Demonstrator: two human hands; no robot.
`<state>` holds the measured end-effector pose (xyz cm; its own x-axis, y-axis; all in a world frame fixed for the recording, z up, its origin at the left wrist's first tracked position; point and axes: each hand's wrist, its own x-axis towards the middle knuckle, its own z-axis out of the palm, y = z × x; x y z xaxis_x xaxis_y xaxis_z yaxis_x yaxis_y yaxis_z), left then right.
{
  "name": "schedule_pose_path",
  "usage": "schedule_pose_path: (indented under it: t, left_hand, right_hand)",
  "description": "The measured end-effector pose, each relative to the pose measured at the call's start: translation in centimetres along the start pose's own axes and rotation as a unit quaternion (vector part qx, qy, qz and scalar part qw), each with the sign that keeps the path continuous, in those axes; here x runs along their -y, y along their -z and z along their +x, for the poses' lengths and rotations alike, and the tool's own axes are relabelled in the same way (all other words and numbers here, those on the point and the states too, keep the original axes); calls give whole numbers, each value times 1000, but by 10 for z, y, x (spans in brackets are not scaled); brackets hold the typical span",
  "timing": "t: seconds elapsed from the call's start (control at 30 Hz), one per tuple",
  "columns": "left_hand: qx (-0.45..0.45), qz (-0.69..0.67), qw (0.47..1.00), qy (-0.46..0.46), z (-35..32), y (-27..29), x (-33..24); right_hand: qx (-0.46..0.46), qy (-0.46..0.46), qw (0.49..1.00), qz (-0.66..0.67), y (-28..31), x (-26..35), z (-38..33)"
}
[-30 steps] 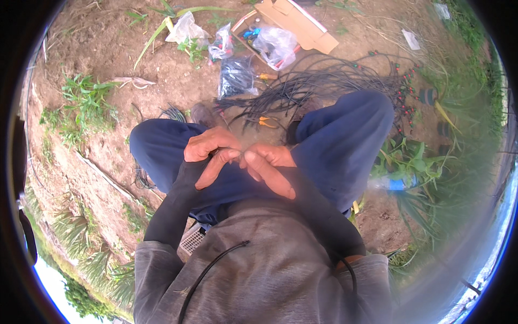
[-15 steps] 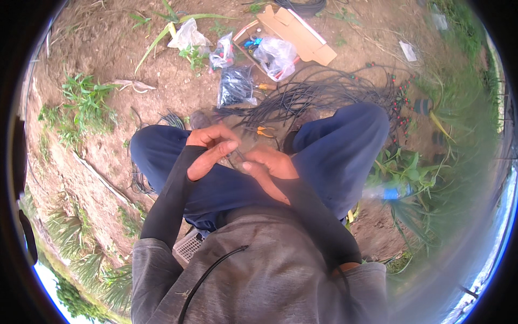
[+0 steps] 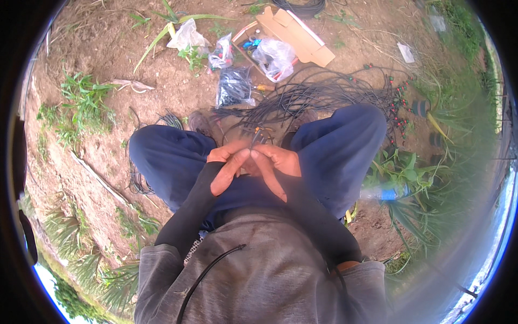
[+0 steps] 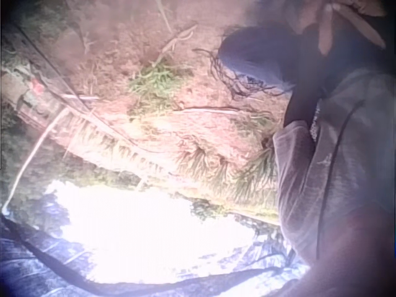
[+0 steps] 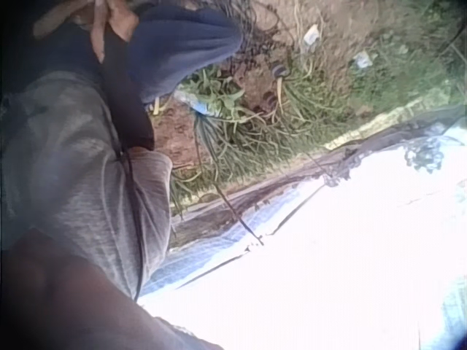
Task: The person sits on the ground assembling irrigation lines by hand. They insert small black plastic connectors onto the ends of black tubing and use pliers to crimp them securely. The person handles multiple lengths of tubing and connectors, occasionally reaching for new pieces from a pile on the ground.
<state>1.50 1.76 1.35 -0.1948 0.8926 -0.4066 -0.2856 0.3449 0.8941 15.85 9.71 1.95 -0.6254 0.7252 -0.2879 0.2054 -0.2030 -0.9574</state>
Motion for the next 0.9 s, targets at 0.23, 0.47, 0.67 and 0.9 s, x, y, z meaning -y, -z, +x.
schedule_pose_path:
  t: [0.23, 0.47, 0.67, 0.9]
  left_hand:
    - [88, 99, 991, 27, -9, 14, -4]
    - [218, 87, 968, 91, -19, 21, -8]
    - [267, 95, 941, 183, -30, 16, -7]
    - [198, 257, 945, -44, -53, -1, 13]
  right_hand:
    - [17, 120, 982, -146, 33, 14, 4]
    - [176, 312, 881, -310, 49, 8, 1]
    - [215, 330, 833, -389, 49, 13, -16]
    - [213, 245, 883, -338, 43, 0, -42]
